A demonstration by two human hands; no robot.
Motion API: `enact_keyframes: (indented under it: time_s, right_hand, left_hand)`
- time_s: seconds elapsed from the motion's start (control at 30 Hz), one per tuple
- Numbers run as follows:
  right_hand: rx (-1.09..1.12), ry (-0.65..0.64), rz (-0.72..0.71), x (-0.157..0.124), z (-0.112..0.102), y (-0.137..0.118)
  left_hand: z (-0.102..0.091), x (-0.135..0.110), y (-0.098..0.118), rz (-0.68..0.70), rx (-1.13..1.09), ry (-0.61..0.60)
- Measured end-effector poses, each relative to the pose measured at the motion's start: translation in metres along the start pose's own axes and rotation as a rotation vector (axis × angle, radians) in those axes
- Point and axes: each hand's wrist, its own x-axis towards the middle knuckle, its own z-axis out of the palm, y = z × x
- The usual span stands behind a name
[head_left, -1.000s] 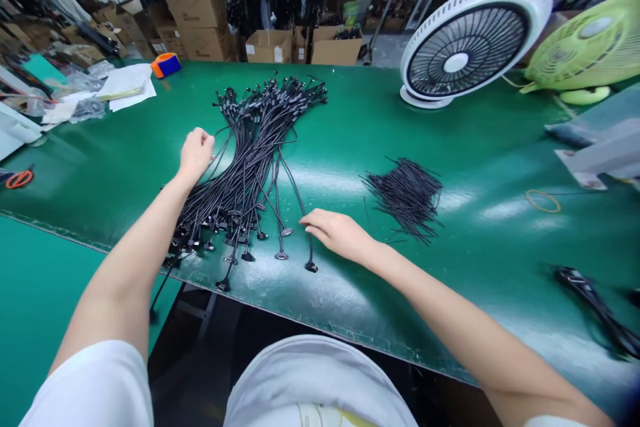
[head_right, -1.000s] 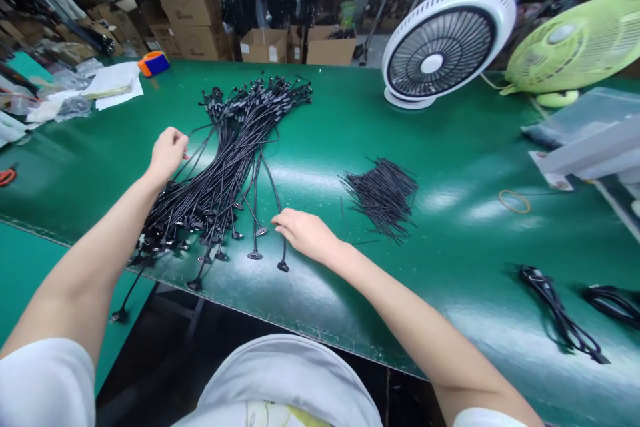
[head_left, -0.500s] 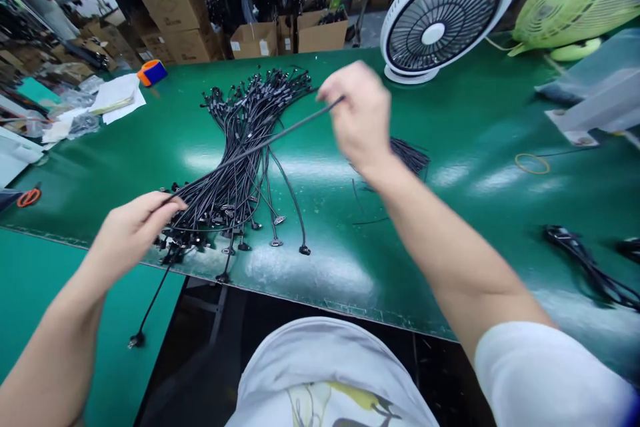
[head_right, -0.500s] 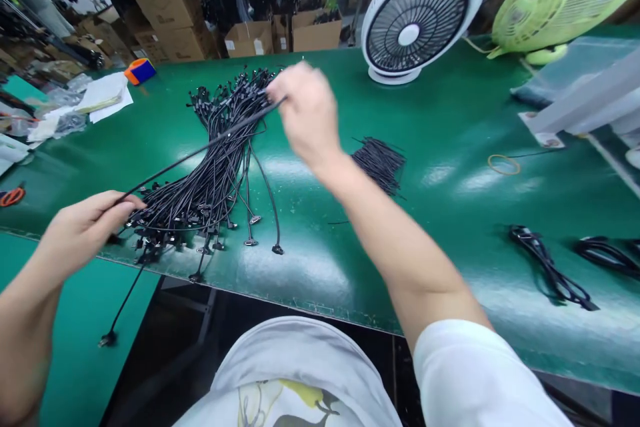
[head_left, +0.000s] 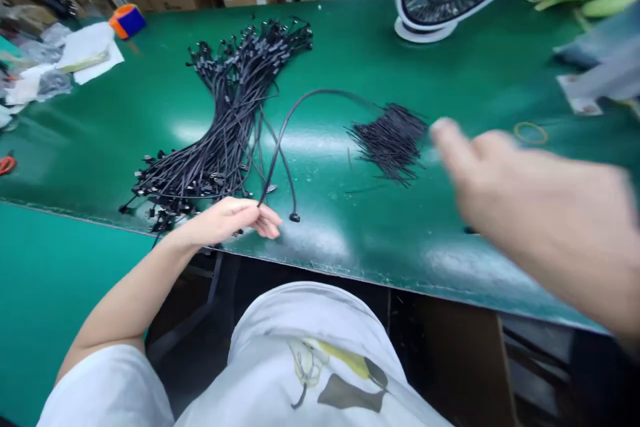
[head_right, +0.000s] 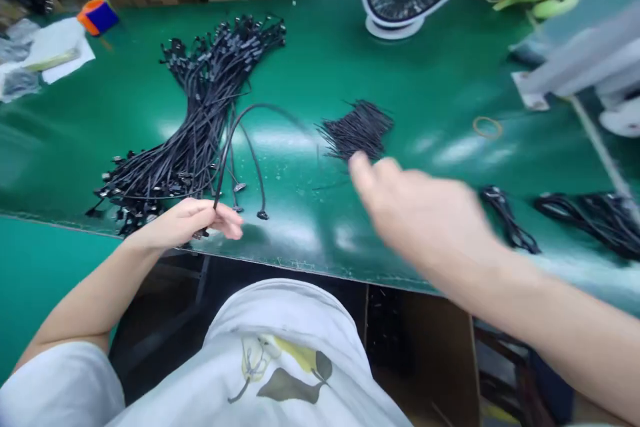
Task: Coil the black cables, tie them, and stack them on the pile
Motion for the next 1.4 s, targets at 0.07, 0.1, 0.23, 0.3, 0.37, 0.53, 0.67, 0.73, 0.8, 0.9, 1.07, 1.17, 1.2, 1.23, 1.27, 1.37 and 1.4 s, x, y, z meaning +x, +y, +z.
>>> enact_keyframes:
  time_s: [0.07, 0.1, 0.23, 0.3, 0.37, 0.53, 0.67, 0.73, 0.8, 0.9, 1.07, 1.17, 1.2, 1.23, 1.27, 1.37, 1.4]
  right_hand:
    - [-0.026, -0.126, -0.204, -0.024, 0.002, -0.025]
    - [0.055, -0.19, -0.317, -0.031, 0.001, -0.035]
    - [0.373, -0.195, -0.295, -0.029, -0.003, -0.047]
    - [0.408, -0.157, -0.143, -0.018, -0.001, -0.032]
    - [0.486, -0.184, -0.055, -0.011, 0.007, -0.012]
    - [0.688, -0.264, -0.015, -0.02, 0.039, 0.021]
    - [0.665, -0.171, 0.036, -0.032, 0.058, 0.032]
    - [0.643, -0.099, 0.056, -0.036, 0.063, 0.037]
    - [0.604, -0.071, 0.064, -0.038, 0.066, 0.042]
    - [0.509, -0.059, 0.079, -0.043, 0.07, 0.046]
    - [0.379, -0.012, 0.067, -0.054, 0.07, 0.041]
    - [0.37, 0.007, -0.076, -0.056, 0.059, 0.02]
    - [0.419, -0.024, -0.173, -0.055, 0.053, 0.009]
    - [0.486, -0.073, -0.277, -0.052, 0.047, -0.003]
    - [0.557, -0.127, -0.362, -0.047, 0.042, -0.015]
    - [0.697, -0.194, -0.383, -0.025, 0.033, -0.043]
    - [0.739, -0.176, -0.325, -0.016, 0.035, -0.047]
  left_hand:
    - [0.032, 0.019, 0.003, 0.103, -0.012, -0.022]
    - [0.047, 0.028, 0.004, 0.167, 0.014, 0.012]
    - [0.089, 0.052, 0.003, 0.288, 0.222, -0.067]
    - [0.094, 0.054, -0.001, 0.208, 0.129, -0.179]
    - [0.088, 0.051, -0.004, 0.111, -0.117, -0.204]
    - [0.059, 0.039, -0.002, -0.045, -0.535, -0.167]
    - [0.046, 0.034, -0.005, -0.042, -0.658, -0.022]
    - [0.041, 0.031, -0.009, -0.043, -0.659, 0.048]
    - [0.036, 0.028, -0.011, -0.053, -0.647, 0.097]
    - [0.028, 0.022, -0.01, -0.014, -0.686, 0.208]
    - [0.023, 0.024, -0.001, 0.072, -0.737, 0.364]
    - [0.037, 0.037, -0.005, 0.113, -0.587, 0.369]
    - [0.045, 0.042, -0.009, 0.134, -0.5, 0.371]
    - [0.054, 0.047, -0.014, 0.149, -0.399, 0.365]
    - [0.064, 0.051, -0.018, 0.157, -0.285, 0.343]
    - [0.088, 0.054, -0.028, 0.127, 0.05, 0.194]
    - [0.093, 0.053, -0.029, 0.12, 0.116, 0.147]
